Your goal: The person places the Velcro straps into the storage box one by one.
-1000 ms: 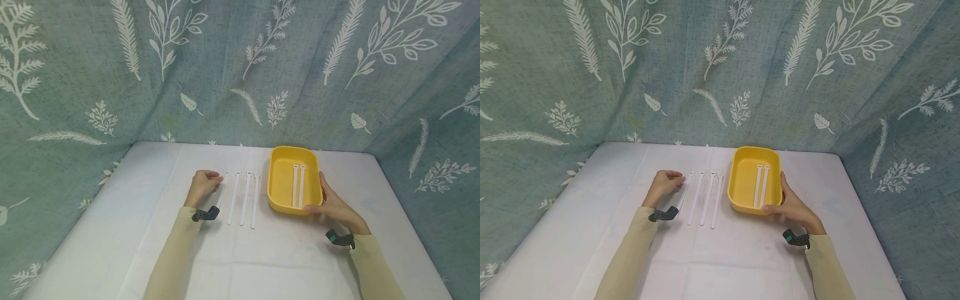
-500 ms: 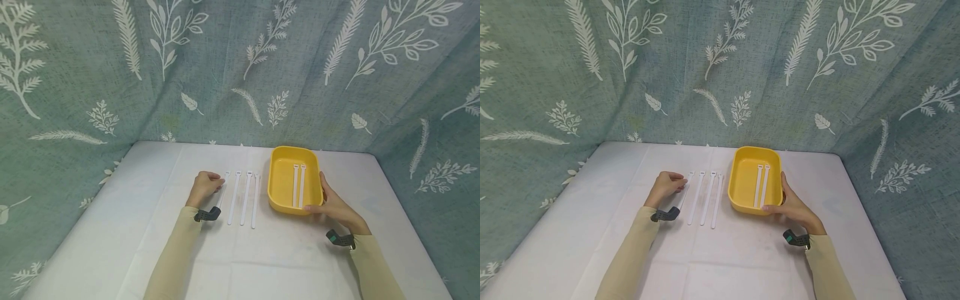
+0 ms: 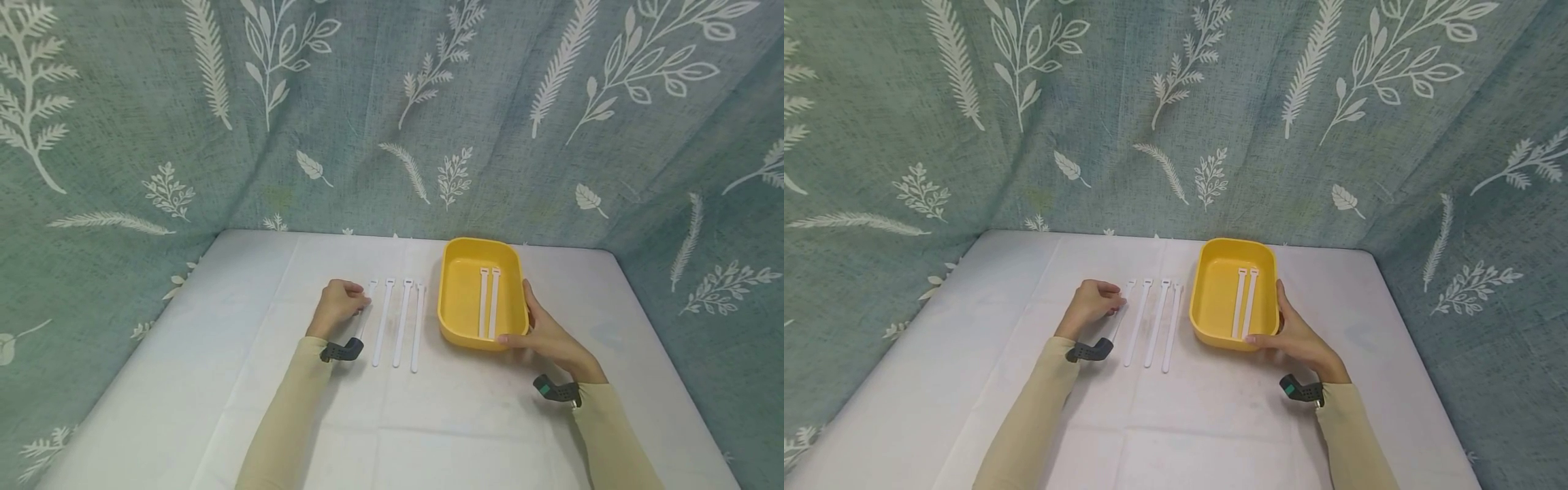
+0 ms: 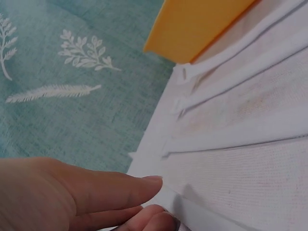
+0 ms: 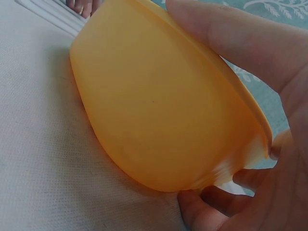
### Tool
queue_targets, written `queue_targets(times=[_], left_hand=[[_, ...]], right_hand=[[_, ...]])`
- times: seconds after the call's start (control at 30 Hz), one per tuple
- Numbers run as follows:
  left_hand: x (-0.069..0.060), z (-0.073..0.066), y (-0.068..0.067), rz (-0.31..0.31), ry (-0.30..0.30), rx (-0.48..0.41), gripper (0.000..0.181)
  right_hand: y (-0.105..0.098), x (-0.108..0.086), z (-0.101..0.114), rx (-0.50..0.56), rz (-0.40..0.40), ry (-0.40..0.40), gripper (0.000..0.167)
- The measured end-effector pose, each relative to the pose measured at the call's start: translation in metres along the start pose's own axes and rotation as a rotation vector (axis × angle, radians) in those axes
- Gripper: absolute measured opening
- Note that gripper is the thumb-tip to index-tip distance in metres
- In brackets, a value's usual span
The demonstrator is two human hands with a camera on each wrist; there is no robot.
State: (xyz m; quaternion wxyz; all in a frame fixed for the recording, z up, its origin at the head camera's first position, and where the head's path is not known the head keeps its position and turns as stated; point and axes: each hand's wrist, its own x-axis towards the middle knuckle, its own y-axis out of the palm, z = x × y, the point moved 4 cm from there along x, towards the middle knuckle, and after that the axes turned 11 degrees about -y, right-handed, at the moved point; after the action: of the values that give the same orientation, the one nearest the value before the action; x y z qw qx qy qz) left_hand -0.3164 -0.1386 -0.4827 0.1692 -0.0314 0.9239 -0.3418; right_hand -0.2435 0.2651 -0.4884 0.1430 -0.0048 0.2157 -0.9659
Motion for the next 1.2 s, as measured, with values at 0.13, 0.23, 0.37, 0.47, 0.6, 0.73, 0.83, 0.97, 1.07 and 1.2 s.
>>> queue_targets(times=[0.13,0.23,0.37,0.47,0.6,0.73,0.83,0.97,1.07,1.2], left_hand=[[-0.0014,-0.0012,0.0006,-0.015,0.013,0.023,0.04],[-0.0026,-0.0023,0.0016,-0.021,0.013,0.034,0.042],[-0.0028,-0.0021,0.0026,-0.028,0.011,0.04,0.043],[-0.003,-0.0023,0.0027,-0.036,0.021,0.046,0.043],[-0.0039,-0.0042,0.0032,-0.05,0.03,0.068,0.044],[-0.0047,-0.0057,0.0041,-0.065,0.034,0.088,0.041],[-0.005,-0.0064,0.0043,-0.07,0.034,0.095,0.038],[-0.0042,-0.0061,0.003,-0.058,0.022,0.106,0.036],[-0.0032,-0.0054,0.0018,-0.04,0.014,0.121,0.036],[-0.0031,-0.005,0.0003,-0.027,0.018,0.142,0.034]], right_hand=[[-0.0001,0.0002,0.0013,-0.008,0.003,-0.003,0.138],[-0.0002,0.0001,0.0011,-0.002,0.003,-0.009,0.138],[-0.0003,0.0002,-0.0007,0.009,0.003,-0.013,0.137],[-0.0004,0.0002,-0.0011,0.008,0.003,-0.012,0.137],[-0.0001,0.0,-0.0003,0.005,0.004,-0.01,0.137],[0.0002,-0.0003,0.0005,0.003,0.001,-0.004,0.138],[0.0005,-0.0004,0.0003,-0.003,-0.001,0.003,0.139],[0.001,-0.0003,0.0001,-0.014,-0.001,0.009,0.139],[0.0012,-0.0003,0.0003,-0.018,-0.001,0.009,0.139],[0.0011,-0.0008,0.0009,-0.017,-0.003,0.004,0.139]])
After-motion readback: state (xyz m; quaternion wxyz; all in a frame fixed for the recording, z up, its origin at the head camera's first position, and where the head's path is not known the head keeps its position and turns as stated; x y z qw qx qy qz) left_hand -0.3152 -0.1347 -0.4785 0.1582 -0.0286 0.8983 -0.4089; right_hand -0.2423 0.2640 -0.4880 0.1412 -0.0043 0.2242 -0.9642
